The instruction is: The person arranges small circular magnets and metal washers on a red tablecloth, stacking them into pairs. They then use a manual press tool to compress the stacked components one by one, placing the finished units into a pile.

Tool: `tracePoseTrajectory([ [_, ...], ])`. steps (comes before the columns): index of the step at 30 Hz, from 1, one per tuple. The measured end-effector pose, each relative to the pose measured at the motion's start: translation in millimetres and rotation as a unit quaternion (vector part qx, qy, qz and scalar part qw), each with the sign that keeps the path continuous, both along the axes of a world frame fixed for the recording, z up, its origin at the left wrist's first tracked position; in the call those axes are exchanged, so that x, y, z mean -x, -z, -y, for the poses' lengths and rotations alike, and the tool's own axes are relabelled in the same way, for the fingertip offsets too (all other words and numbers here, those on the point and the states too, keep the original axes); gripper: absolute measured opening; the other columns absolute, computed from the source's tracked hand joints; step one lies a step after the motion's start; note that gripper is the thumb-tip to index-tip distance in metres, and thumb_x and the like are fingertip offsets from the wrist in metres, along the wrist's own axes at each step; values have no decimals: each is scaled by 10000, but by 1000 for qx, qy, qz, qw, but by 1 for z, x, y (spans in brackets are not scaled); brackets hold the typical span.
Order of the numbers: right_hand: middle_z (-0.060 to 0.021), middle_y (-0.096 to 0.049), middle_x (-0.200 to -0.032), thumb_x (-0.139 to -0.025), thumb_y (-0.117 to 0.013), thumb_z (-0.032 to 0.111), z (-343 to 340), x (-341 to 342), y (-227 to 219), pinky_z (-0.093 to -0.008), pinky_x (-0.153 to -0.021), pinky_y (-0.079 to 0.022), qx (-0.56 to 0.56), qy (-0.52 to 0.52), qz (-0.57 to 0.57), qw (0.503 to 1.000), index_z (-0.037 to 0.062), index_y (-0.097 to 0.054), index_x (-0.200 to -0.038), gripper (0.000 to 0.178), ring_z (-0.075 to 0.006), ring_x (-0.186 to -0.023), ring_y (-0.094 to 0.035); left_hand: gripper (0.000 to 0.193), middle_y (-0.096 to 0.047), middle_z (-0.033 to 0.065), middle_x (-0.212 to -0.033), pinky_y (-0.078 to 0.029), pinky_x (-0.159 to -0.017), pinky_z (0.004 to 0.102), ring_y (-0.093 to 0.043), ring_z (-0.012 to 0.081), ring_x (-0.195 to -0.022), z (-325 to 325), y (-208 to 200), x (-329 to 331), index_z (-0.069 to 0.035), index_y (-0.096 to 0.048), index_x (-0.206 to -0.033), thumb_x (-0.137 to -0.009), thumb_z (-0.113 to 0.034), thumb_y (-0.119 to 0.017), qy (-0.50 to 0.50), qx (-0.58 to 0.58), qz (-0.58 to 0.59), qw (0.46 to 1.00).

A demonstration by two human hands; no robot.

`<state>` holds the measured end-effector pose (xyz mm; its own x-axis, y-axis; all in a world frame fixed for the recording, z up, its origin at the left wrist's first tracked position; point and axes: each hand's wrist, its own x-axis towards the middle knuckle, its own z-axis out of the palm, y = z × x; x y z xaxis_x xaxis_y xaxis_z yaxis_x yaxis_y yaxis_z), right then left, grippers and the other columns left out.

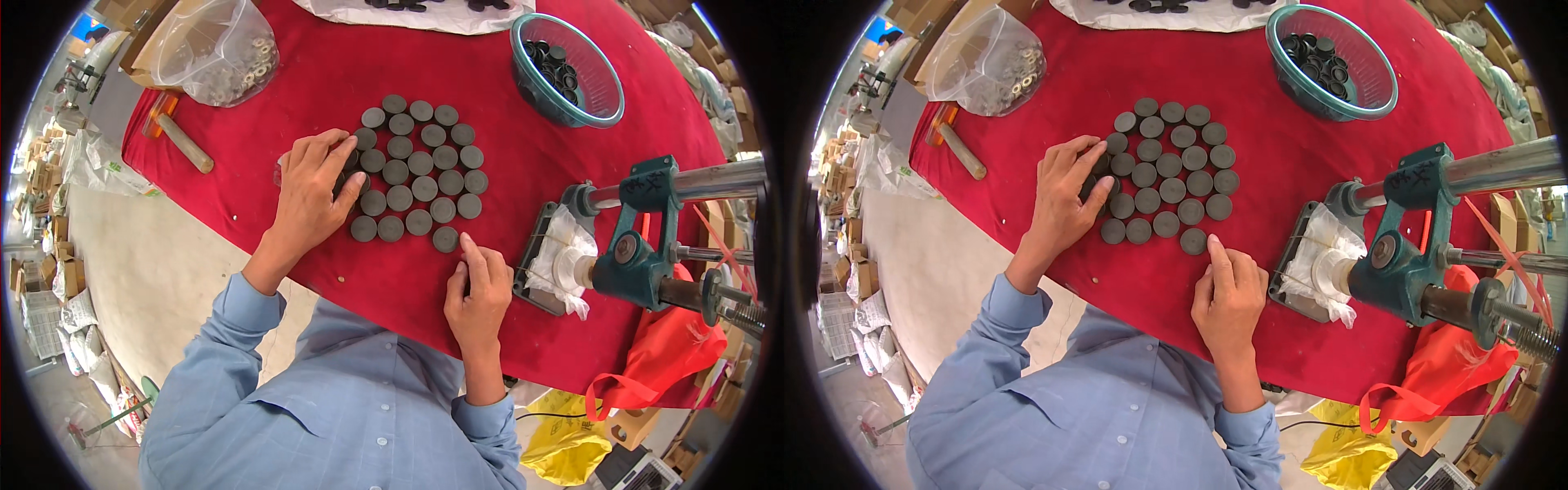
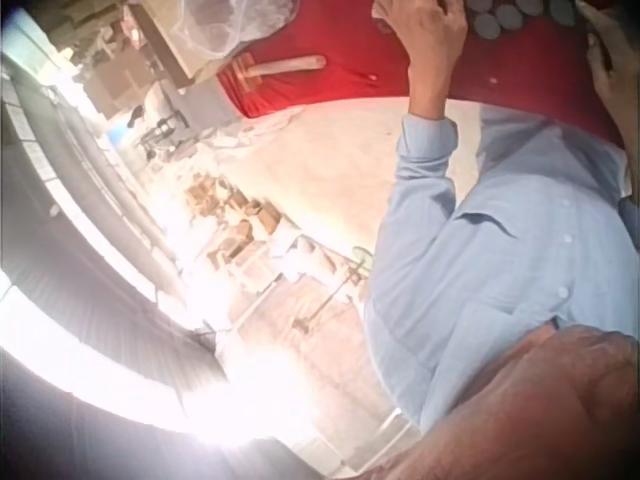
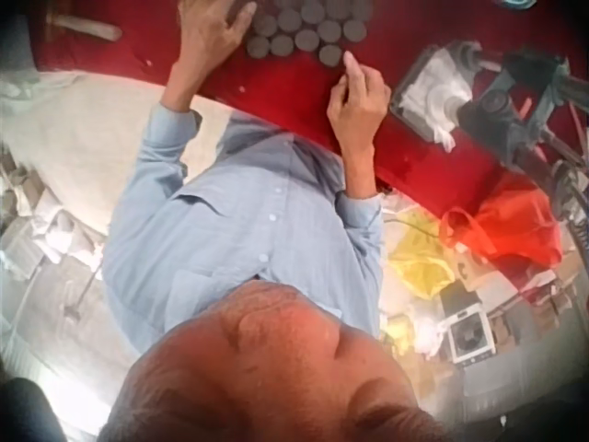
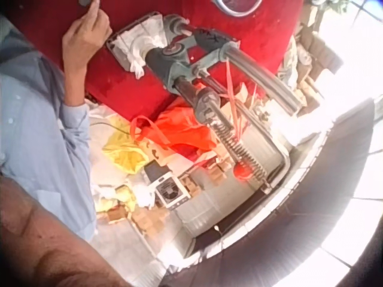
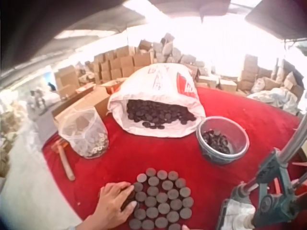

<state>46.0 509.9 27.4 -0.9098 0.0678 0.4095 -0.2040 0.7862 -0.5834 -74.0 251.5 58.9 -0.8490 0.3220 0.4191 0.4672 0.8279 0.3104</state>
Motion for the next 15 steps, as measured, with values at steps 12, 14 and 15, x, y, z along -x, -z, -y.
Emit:
tracePoseTrajectory([
  [12,-82,-699,-1012,-843,-707,-41,-3,1,0,-411,-824,-469,23,-9,5,1000,50,-722,-1283,450,-262,-923,-673,403,-677,95,-1429,-439,-1077,456,-621,293,-1299,6,6,15,-34,-692,-1381,-1013,-200,-680,35,25,25,999],
  [14,-83,-699,-1013,-845,-705,-40,-3,2,-2,-411,-826,-469,29,-11,2,1000,47,-720,-1282,446,-264,-925,-674,379,-691,93,-1404,-449,-1044,464,-635,297,-1260,5,9,19,-29,-707,-1349,-1003,-182,-685,35,11,9,999],
  [15,-84,-699,-1015,-846,-703,-40,-3,1,-1,-411,-827,-469,33,-13,1,999,46,-719,-1283,445,-266,-927,-675,375,-691,93,-1407,-449,-1046,465,-635,296,-1266,6,10,19,-29,-707,-1349,-1004,-173,-680,32,5,20,999],
])
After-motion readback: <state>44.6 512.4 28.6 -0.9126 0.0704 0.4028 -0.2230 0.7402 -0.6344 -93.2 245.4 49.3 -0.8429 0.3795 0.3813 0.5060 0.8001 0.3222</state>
